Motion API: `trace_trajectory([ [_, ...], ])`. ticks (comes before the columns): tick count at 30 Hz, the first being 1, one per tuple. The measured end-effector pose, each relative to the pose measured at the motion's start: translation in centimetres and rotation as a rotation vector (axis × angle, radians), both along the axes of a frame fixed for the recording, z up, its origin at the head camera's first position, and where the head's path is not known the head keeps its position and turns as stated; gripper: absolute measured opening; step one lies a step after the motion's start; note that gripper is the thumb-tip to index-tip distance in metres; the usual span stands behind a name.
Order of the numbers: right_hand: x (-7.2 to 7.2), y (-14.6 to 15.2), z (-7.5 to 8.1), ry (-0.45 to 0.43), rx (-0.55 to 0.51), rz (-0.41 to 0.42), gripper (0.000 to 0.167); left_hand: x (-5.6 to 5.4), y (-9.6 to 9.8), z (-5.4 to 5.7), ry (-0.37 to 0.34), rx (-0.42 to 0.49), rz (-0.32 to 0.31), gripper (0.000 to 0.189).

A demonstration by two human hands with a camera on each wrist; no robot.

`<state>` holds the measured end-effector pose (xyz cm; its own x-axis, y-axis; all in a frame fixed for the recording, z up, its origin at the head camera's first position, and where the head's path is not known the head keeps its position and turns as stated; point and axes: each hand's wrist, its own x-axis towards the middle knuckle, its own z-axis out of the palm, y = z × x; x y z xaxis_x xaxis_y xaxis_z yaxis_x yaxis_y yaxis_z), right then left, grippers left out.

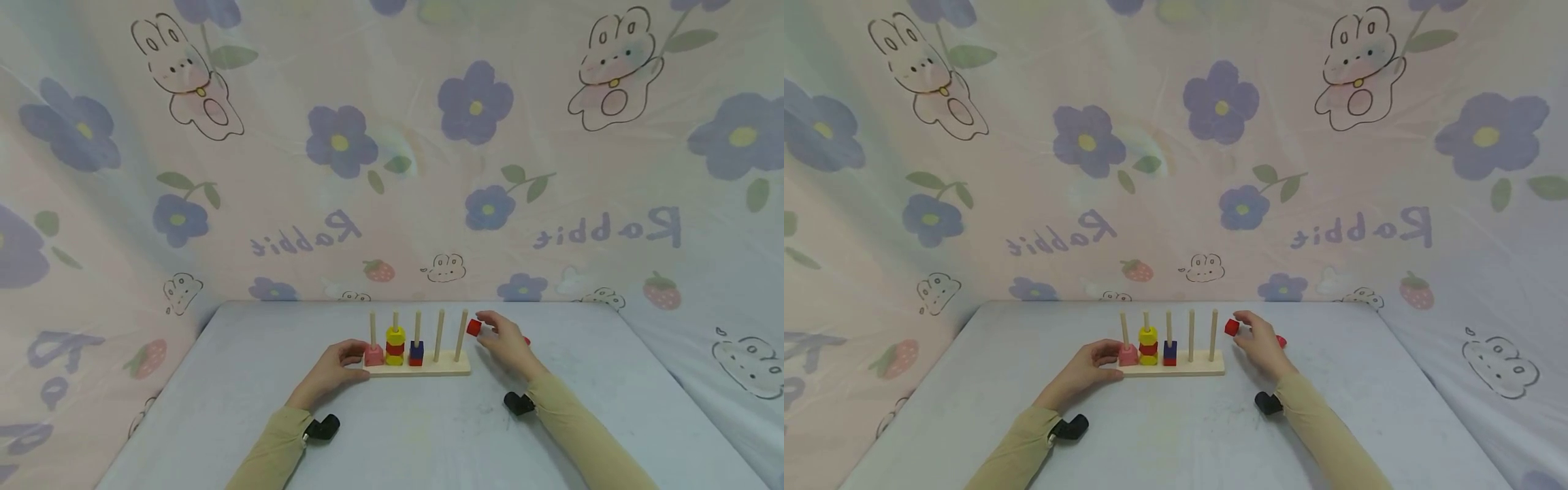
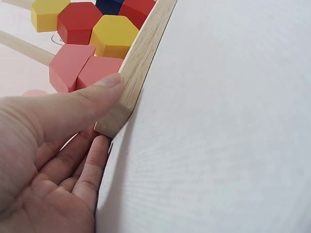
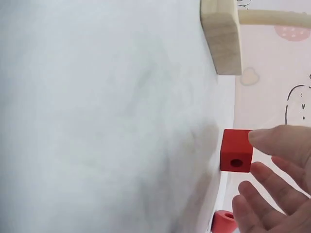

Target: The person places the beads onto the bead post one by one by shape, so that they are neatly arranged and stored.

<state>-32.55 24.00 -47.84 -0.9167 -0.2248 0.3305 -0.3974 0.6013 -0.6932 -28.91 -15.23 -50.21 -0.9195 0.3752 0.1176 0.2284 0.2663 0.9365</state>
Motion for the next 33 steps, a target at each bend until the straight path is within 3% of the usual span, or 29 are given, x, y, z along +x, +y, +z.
trace_trajectory([
  [8,-1.3,-0.9,0.2,-0.007,0.032,0.025,0.047,0.0,0.0,-0.1,-0.003,-0.003,0.014,0.055],
  [18,-1.6,-1.4,0.0,-0.006,0.054,0.047,0.042,0.0,-0.1,-0.1,0.010,0.011,-0.003,0.054],
  [28,-0.7,-0.4,0.2,-0.061,0.106,0.023,0.035,0.1,0.0,0.0,-0.001,0.003,0.007,0.053],
  [33,0.2,0.1,2.1,-0.055,0.047,-0.022,0.038,0.8,0.1,0.9,-0.021,0.013,0.014,0.053],
])
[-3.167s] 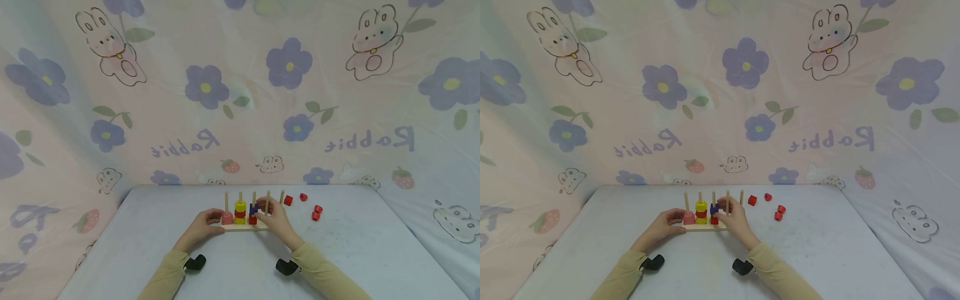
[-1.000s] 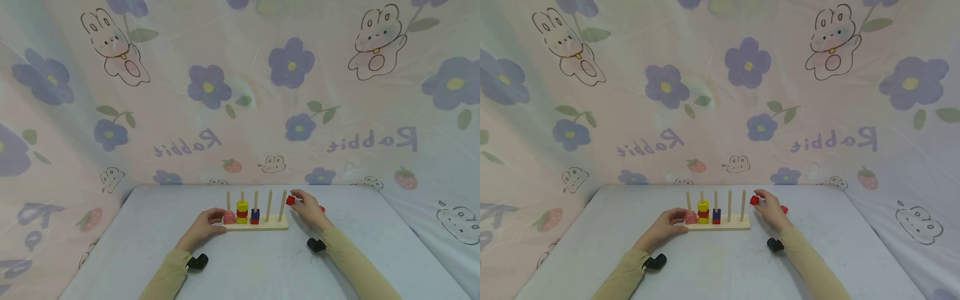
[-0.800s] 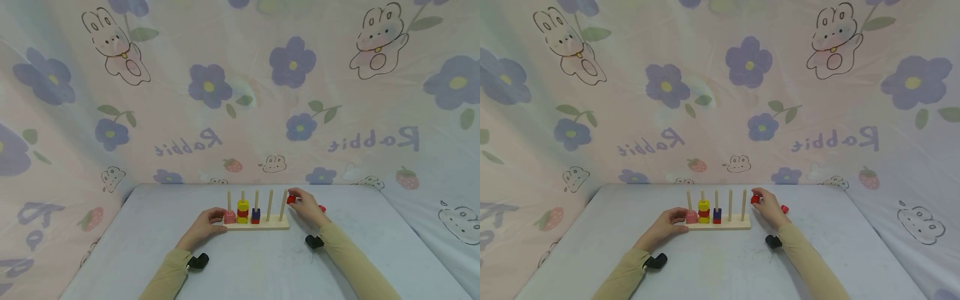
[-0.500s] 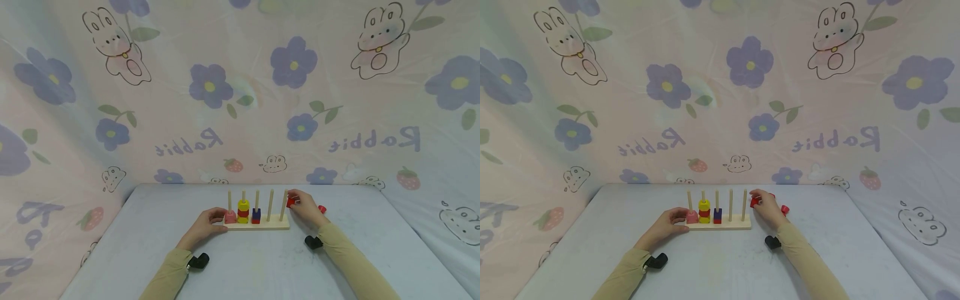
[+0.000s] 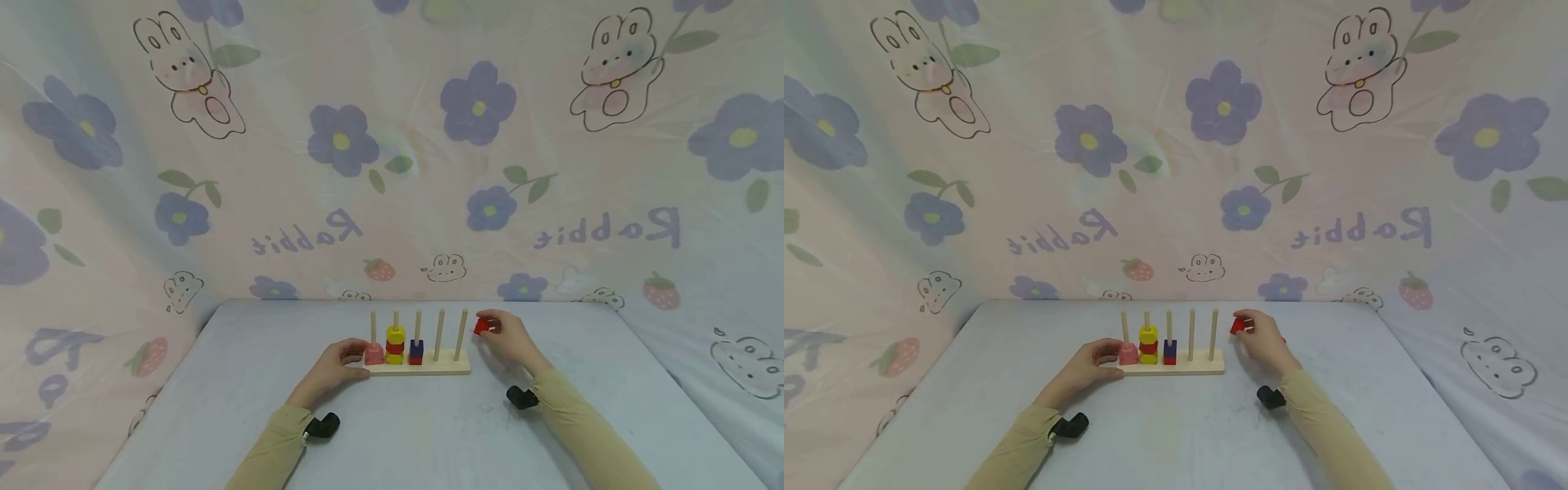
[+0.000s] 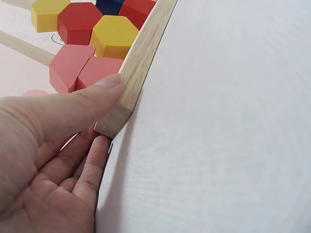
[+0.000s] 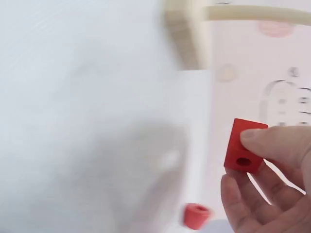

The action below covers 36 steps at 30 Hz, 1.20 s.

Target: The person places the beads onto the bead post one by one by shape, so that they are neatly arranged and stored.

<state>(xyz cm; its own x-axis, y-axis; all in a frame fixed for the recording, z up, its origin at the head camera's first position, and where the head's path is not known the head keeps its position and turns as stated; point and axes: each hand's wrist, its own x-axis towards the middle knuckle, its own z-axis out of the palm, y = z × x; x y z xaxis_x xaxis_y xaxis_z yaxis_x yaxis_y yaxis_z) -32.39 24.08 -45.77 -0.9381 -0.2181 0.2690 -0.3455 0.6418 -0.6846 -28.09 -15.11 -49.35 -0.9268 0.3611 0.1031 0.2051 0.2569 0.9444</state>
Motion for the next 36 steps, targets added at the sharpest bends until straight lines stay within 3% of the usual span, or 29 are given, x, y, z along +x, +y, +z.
trace_trajectory([
  [3,0.5,0.2,2.1,0.011,-0.077,-0.007,0.040,0.0,0.0,-0.1,0.002,-0.013,0.004,0.053],
  [5,0.9,0.2,3.6,-0.002,-0.141,-0.014,0.042,-0.5,-0.1,-0.7,0.013,-0.018,0.001,0.054],
  [9,1.8,-0.3,6.4,-0.001,-0.290,-0.011,0.045,-0.5,-0.2,-0.6,0.014,-0.019,-0.001,0.054],
  [16,3.0,-2.4,9.0,0.089,-0.458,0.035,0.044,-0.3,-0.3,-0.4,0.016,-0.020,-0.016,0.055],
  [25,3.5,-6.1,9.4,0.076,-0.585,0.216,0.040,-0.5,-0.3,-0.8,0.009,-0.026,-0.016,0.054],
  [31,3.8,-8.8,8.8,0.099,-0.532,0.313,0.036,-0.6,-0.2,-0.9,0.009,0.002,-0.012,0.054],
  [36,4.3,-10.4,8.6,0.153,-0.441,0.333,0.035,-0.7,-0.3,-0.8,0.011,-0.015,-0.015,0.054],
])
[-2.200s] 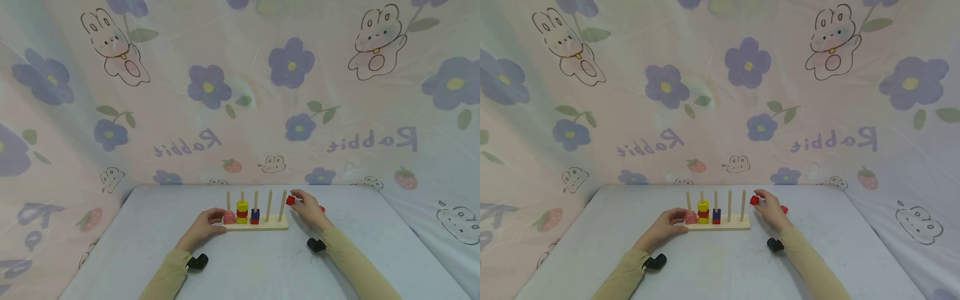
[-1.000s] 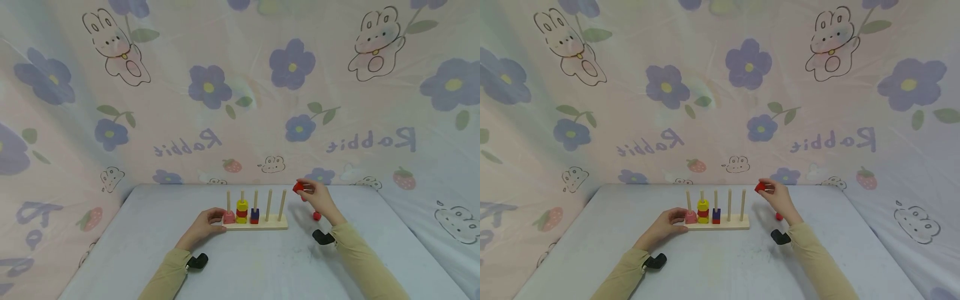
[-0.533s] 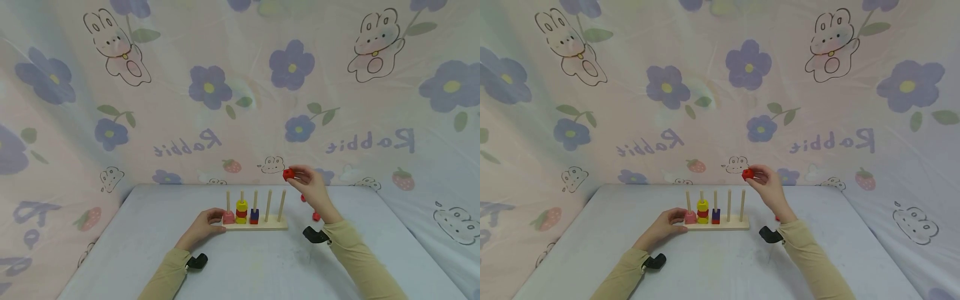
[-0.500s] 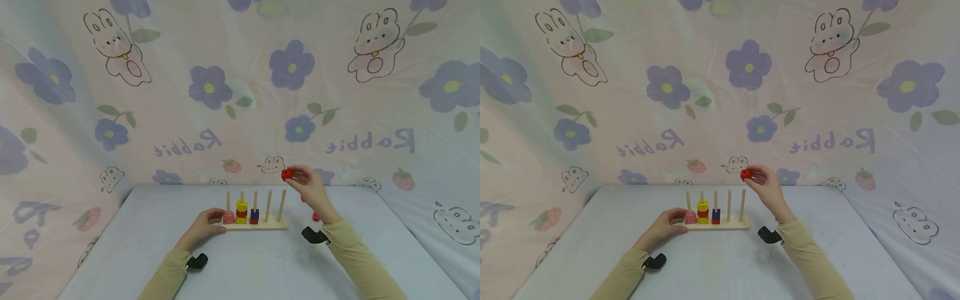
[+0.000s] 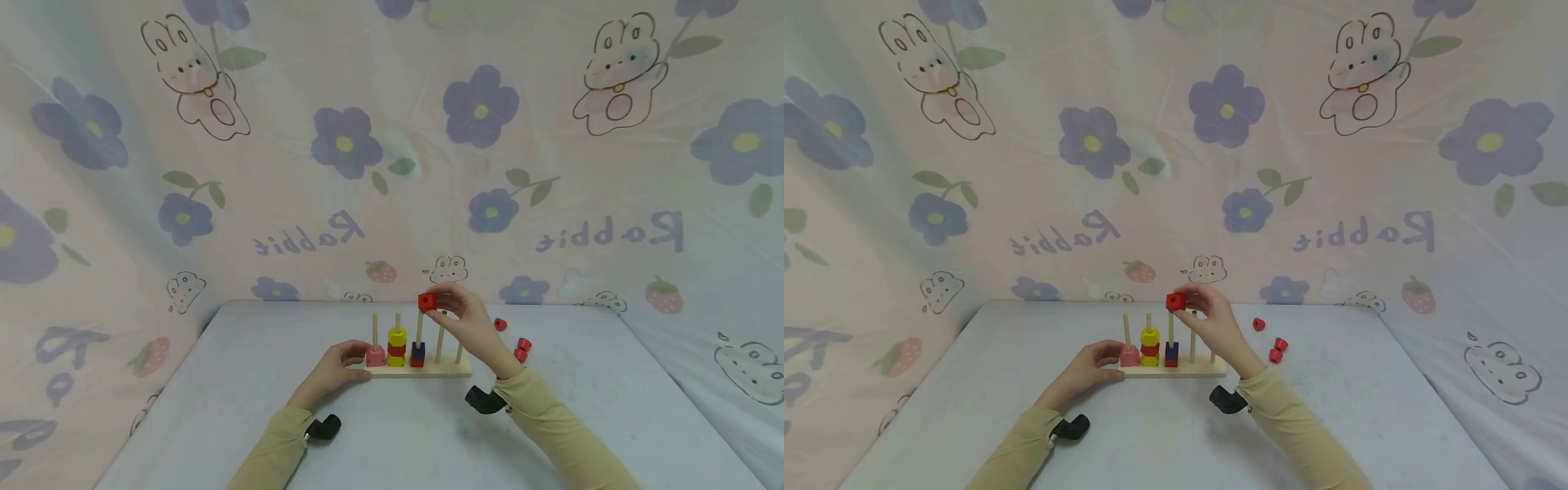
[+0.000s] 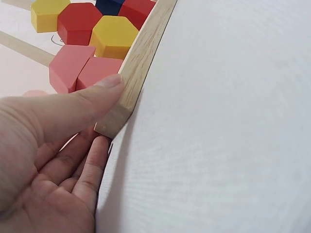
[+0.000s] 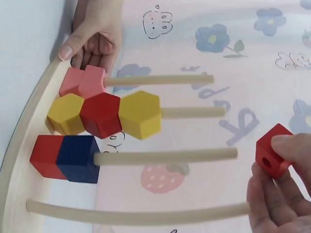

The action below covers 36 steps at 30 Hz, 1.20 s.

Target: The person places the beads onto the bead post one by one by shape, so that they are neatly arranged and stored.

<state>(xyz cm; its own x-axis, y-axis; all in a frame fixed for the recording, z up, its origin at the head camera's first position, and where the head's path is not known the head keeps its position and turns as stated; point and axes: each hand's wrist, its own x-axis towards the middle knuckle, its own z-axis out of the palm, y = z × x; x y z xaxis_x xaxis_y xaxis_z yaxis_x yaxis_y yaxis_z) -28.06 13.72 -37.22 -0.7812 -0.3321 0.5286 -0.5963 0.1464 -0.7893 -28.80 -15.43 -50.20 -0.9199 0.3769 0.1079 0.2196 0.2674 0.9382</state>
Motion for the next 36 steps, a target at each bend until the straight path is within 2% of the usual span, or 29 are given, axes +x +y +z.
trace_trajectory([
  [5,0.4,-1.3,-0.2,0.040,0.055,-0.021,0.032,0.0,0.0,0.3,-0.010,0.027,0.001,0.054],
  [11,2.0,-2.2,0.8,-0.047,0.019,-0.062,0.031,0.0,0.1,0.1,-0.010,0.027,-0.001,0.054],
  [17,2.2,-2.5,0.7,-0.078,0.022,-0.126,0.031,0.3,0.2,0.6,-0.009,0.024,0.021,0.053],
  [24,2.3,-2.6,-1.4,-0.207,0.013,-0.171,0.038,1.8,0.5,2.9,-0.011,0.019,0.000,0.049],
  [29,1.8,-2.7,-3.4,-0.302,-0.037,-0.190,0.048,1.9,0.4,2.9,-0.016,0.026,0.001,0.050],
  [34,0.3,-2.4,-6.9,-0.345,-0.034,-0.215,0.044,1.8,0.4,2.9,-0.015,0.024,-0.006,0.050],
  [36,0.0,-2.3,-7.7,-0.359,-0.035,-0.212,0.043,1.7,0.5,2.9,-0.005,0.022,-0.010,0.050],
])
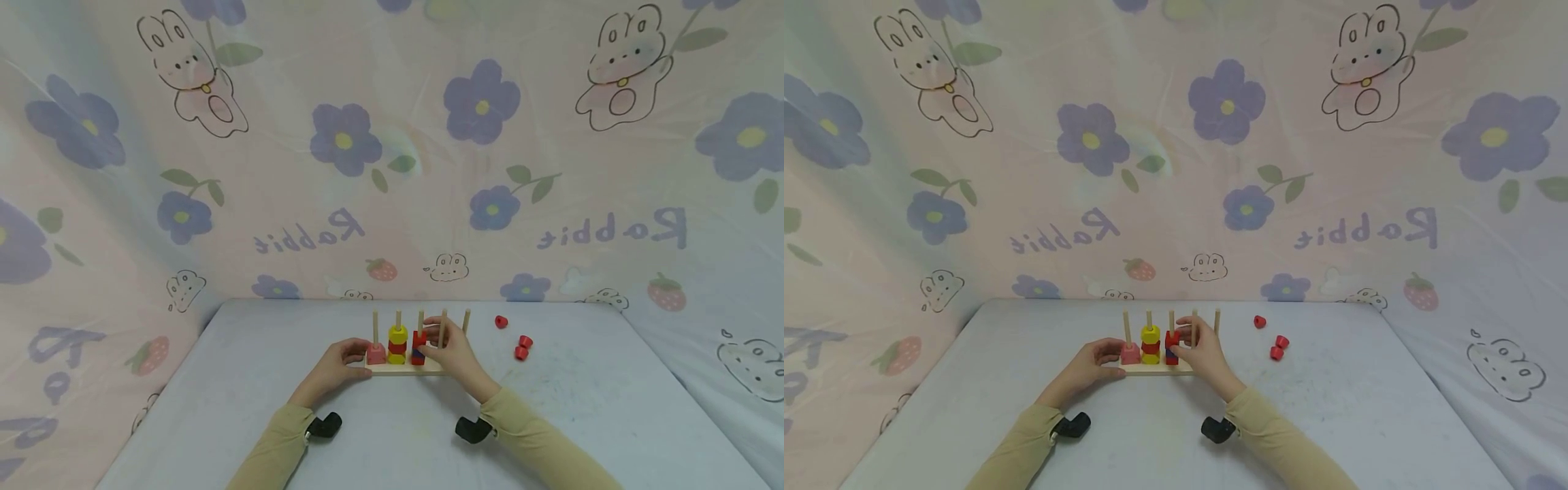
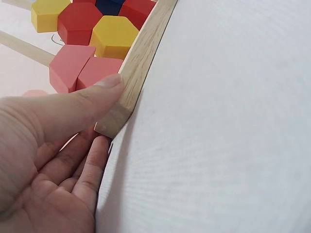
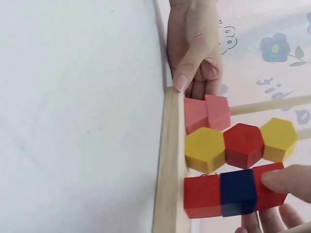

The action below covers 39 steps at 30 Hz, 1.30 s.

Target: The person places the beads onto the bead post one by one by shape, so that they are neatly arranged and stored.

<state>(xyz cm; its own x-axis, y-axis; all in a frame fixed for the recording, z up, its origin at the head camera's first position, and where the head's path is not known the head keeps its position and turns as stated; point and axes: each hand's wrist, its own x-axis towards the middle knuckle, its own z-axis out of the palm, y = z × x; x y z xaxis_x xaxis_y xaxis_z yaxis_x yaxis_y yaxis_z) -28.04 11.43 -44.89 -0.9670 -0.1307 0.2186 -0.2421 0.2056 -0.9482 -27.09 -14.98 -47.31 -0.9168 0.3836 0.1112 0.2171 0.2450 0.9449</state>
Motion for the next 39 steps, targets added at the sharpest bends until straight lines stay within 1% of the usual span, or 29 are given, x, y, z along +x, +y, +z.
trace_trajectory([
  [4,0.1,0.3,-0.3,0.006,0.006,0.014,0.042,-0.8,0.0,-1.1,0.004,-0.005,0.005,0.051],
  [8,0.5,0.8,0.0,0.030,0.034,0.025,0.044,-1.5,0.0,-2.2,0.002,-0.017,0.018,0.053],
  [13,1.6,1.6,0.6,0.083,0.069,0.042,0.052,-1.6,-0.1,-2.6,-0.010,-0.029,0.024,0.055],
  [20,4.0,3.4,1.3,0.117,0.124,0.059,0.064,-1.7,-0.3,-2.9,-0.002,-0.027,-0.002,0.055],
  [22,4.6,4.1,1.5,0.151,0.142,0.065,0.064,-1.7,-0.3,-2.9,0.002,-0.022,-0.002,0.055],
  [26,5.9,5.5,3.0,0.203,0.166,0.072,0.059,-1.6,-0.3,-2.9,0.004,-0.011,0.008,0.055],
  [29,6.2,7.1,3.5,0.226,0.186,0.072,0.051,-1.4,-0.3,-2.7,-0.001,-0.004,0.018,0.054],
  [32,5.8,9.3,2.8,0.240,0.231,0.055,0.044,-1.0,-0.2,-2.1,-0.007,0.001,0.018,0.053],
  [36,5.0,12.1,1.8,0.223,0.286,0.011,0.039,-0.1,-0.1,-0.8,-0.016,0.004,0.013,0.050],
  [39,4.5,14.0,1.3,0.211,0.336,-0.030,0.038,0.3,0.0,-0.3,0.003,-0.003,0.013,0.051],
])
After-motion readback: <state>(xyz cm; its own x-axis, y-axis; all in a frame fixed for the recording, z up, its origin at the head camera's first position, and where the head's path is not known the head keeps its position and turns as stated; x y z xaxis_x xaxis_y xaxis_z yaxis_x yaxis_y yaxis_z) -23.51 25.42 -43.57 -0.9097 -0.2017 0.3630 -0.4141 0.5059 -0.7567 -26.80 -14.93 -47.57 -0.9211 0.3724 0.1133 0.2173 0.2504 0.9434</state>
